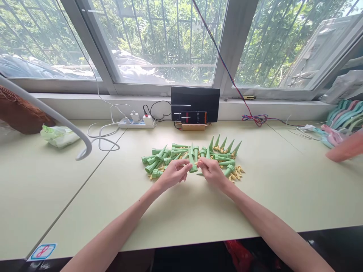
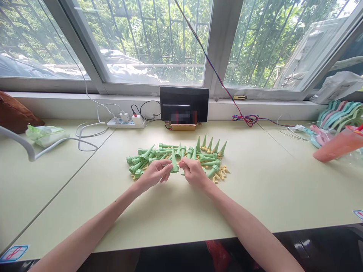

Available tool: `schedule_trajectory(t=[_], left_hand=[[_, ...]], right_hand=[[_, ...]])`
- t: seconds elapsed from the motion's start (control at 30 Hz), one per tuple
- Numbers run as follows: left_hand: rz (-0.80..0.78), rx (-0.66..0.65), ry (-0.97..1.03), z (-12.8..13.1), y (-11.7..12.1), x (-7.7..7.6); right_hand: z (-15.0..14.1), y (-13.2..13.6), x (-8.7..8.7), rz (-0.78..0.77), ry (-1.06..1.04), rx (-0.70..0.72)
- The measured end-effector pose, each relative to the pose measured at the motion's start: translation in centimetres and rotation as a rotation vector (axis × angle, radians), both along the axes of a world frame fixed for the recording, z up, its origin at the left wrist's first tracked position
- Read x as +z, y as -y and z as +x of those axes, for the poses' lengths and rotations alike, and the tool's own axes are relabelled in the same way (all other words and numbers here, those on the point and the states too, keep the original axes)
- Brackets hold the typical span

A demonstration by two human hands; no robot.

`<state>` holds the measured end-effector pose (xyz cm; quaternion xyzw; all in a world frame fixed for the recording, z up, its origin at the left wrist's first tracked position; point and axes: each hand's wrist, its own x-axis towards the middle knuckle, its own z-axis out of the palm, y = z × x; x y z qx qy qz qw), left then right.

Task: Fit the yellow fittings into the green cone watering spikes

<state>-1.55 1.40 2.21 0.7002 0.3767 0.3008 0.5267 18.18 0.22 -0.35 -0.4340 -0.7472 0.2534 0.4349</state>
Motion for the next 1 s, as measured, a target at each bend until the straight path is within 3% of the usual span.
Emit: schedule_trajectory(t=[0.27, 0.57, 1.0], left_hand=[[0.267, 0.066, 0.025, 0.5, 0.0, -0.7], [0.647, 0.125, -0.127, 0.3, -0.3, -1.6], [0.908, 0.053, -0.24, -0.3, -0.4, -1.9]], right_hand=[[0.0, 0.1, 0.2, -0.036, -0.02, 0.001], [-0.1, 0.1, 0.3, -0.139, -0.056, 0.029], [-0.1, 0.0, 0.5, -0.214, -0.081, 0.065]])
